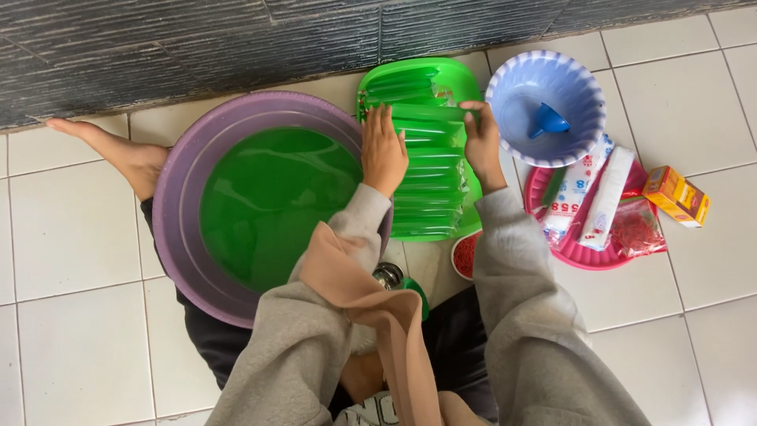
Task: The person fills small plastic tubes with a green liquid from a large basin using a funnel and a ladle, then secures the tops of the tubes with small red rubber bands.
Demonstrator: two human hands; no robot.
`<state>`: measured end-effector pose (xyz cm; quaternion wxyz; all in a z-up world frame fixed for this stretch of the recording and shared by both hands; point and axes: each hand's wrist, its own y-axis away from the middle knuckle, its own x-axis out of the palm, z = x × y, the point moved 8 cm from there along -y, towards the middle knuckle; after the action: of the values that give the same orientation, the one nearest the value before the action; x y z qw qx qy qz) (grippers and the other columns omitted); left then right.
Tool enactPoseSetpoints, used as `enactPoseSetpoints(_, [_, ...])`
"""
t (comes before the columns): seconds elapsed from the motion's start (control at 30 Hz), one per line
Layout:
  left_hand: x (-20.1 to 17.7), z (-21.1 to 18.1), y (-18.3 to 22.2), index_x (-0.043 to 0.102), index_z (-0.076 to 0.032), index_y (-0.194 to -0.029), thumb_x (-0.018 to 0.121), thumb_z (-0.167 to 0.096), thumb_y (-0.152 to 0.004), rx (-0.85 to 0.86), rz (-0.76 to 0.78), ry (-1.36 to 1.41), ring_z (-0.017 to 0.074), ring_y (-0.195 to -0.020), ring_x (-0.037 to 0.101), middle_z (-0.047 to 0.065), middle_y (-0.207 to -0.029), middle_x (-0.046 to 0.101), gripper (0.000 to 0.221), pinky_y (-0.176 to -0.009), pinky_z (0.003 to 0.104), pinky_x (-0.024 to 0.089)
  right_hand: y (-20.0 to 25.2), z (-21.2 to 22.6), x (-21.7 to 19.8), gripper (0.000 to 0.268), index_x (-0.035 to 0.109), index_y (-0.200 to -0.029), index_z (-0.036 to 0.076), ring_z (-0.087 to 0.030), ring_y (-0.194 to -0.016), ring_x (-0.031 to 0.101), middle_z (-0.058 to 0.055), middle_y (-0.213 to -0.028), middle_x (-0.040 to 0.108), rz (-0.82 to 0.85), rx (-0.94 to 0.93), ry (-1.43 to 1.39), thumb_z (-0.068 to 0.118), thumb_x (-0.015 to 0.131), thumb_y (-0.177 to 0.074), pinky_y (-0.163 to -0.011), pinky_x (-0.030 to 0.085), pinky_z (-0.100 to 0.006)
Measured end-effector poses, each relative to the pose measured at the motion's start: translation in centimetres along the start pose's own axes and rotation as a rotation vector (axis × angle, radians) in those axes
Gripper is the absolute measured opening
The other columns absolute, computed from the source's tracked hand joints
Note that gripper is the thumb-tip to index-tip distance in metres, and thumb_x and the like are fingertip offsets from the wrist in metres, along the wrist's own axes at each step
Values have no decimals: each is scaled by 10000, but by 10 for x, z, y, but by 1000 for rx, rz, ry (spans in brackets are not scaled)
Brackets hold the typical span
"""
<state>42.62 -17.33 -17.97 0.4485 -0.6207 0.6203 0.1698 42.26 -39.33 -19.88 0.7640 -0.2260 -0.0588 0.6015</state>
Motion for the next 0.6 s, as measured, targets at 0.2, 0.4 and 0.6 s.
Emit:
enactPoseSetpoints(0.2, [38, 45, -46, 507, -61, -1442, 489, -143, -1031, 100, 311, -149, 485, -1431, 379, 235, -1514, 428, 419, -1179, 611, 319, -35, -69, 43, 320, 719, -1182, 236, -267, -1262, 619, -25, -1291, 692, 255, 222, 315, 15, 544, -1030, -1067, 451, -517])
enactPoseSetpoints(0.4, [91, 86, -52, 500, -182, -1326, 340, -347, -988, -152, 490, -153, 318, -1347, 542, 154, -1409, 574, 408, -1200, 562, 208, -25, -72, 45, 486, 396, -1558, 203, -397, -1470, 376, -177, -1579, 433, 237, 540, 247, 437, 403, -1132, -1213, 296, -586])
enactPoseSetpoints(0.6, [60, 56, -43, 608, -138, -1338, 292, -324, -1055, 8, 315, -257, 358, -1345, 538, 197, -1382, 599, 464, -1202, 540, 147, -30, -31, 79, 594, 255, -1621, 237, -358, -1542, 150, -93, -1709, 172, 514, 476, 585, 579, 260, -1136, -1213, 198, -609])
